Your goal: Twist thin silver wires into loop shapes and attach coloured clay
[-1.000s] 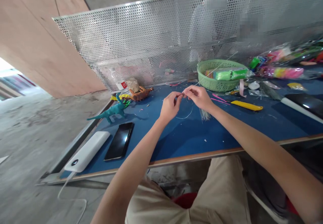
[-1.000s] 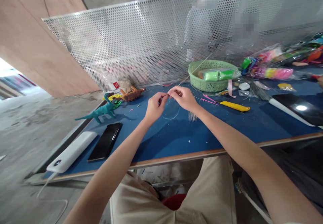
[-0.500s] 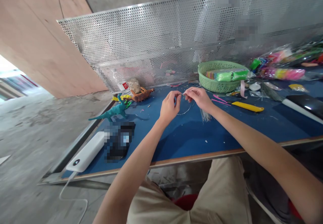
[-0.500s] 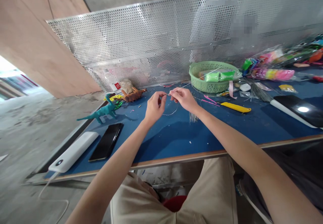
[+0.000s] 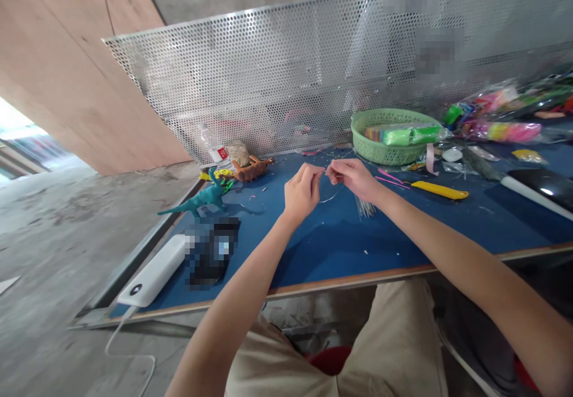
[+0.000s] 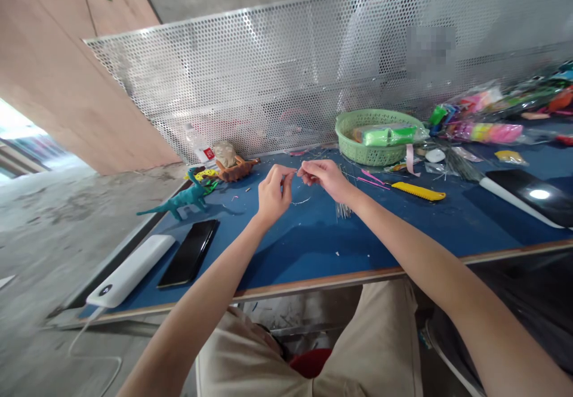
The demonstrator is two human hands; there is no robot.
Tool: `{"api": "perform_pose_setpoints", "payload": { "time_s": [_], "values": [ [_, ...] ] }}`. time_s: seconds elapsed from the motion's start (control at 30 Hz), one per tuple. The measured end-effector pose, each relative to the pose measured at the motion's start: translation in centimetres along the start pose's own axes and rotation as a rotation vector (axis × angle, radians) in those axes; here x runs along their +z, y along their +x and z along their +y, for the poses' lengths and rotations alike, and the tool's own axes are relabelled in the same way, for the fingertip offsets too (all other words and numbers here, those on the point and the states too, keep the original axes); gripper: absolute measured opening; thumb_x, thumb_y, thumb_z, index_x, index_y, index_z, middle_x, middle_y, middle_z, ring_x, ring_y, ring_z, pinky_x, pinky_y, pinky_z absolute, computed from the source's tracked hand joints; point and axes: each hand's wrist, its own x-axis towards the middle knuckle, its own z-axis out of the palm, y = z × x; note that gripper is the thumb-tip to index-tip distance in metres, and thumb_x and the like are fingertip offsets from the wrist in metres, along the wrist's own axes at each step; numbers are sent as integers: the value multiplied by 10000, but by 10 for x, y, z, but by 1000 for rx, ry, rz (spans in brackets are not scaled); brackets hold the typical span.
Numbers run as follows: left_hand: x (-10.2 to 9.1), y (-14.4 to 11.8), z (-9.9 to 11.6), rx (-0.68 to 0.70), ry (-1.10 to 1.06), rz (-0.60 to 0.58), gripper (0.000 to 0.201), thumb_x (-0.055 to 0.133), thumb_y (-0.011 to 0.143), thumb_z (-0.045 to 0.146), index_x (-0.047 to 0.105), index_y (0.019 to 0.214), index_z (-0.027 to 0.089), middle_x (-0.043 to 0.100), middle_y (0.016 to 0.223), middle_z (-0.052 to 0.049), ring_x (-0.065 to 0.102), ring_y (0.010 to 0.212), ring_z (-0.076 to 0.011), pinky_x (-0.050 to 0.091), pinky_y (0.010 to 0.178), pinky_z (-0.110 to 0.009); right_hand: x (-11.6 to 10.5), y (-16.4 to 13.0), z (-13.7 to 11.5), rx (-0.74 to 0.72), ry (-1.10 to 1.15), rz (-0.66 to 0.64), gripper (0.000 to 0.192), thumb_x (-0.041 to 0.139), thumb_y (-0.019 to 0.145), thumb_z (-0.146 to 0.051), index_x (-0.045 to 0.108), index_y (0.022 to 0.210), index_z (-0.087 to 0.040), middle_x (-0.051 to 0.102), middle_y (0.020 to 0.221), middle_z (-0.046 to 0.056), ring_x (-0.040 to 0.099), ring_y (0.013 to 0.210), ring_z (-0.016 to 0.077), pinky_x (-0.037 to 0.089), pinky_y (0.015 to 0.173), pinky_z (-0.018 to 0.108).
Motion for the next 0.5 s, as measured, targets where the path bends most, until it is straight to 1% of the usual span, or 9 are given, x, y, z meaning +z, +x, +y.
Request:
{"api": "perform_pose_setpoints", "payload": {
  "time_s": [0.13,0.23,0.27,0.3,0.33,0.37,0.43,0.47,0.5],
  "values": [
    [3,-3,3,69,-9,19,139,483,1029,156,609,1052,210,709,990,-42,665,890,-143,499,749,-255,-2,-1,-3,123,123,-94,370,769,881,-507,704,742,-170,548,617,-20,507,614,115,441,681,290],
    [2,-4,6,77,-14,21,134,484,1030,170,612,1043,211,710,982,-41,666,880,-140,496,746,-254,-2,-1,-3,243,155,-169,431,760,879,-548,628,688,-185,455,551,-56,452,561,105,470,690,302],
    [2,-3,6,62,-14,18,132,487,1033,183,616,1039,211,710,977,-39,664,863,-137,492,733,-251,-1,0,-3,259,133,-164,456,754,874,-575,606,678,-190,447,550,-59,443,548,103,479,680,305],
    [1,-2,7,33,-13,13,131,491,1036,200,622,1039,211,711,974,-38,659,837,-133,486,716,-249,0,0,-3,245,89,-127,474,751,865,-601,592,680,-194,461,561,-55,445,540,102,487,665,306],
    [0,-1,8,-8,-14,10,132,498,1040,219,629,1042,210,713,972,-37,649,802,-127,479,698,-249,0,0,-3,198,27,-63,479,744,858,-625,593,701,-198,495,586,-45,462,538,105,494,648,307],
    [-1,0,8,-56,-17,11,136,504,1043,240,636,1047,210,715,969,-36,631,760,-122,472,681,-251,1,0,-3,122,-51,19,470,734,856,-642,607,748,-203,546,627,-30,497,548,113,502,639,309],
    [-1,3,9,-149,-32,31,154,512,1048,278,649,1060,209,716,955,-35,580,680,-114,464,665,-262,2,0,-4,-70,-242,164,428,720,869,-637,651,926,-219,665,788,16,598,638,143,531,671,317],
    [-1,4,9,-184,-47,44,165,512,1051,294,654,1063,210,715,946,-36,559,658,-113,463,665,-268,2,-1,-5,-155,-345,197,424,717,878,-620,658,1039,-232,705,895,39,639,710,161,549,715,328],
    [-1,4,9,-210,-66,55,176,512,1052,308,659,1065,211,714,938,-37,549,652,-115,465,668,-272,2,-2,-5,-220,-446,198,440,715,889,-598,650,1144,-245,724,997,58,666,786,179,562,769,344]
  ]
}}
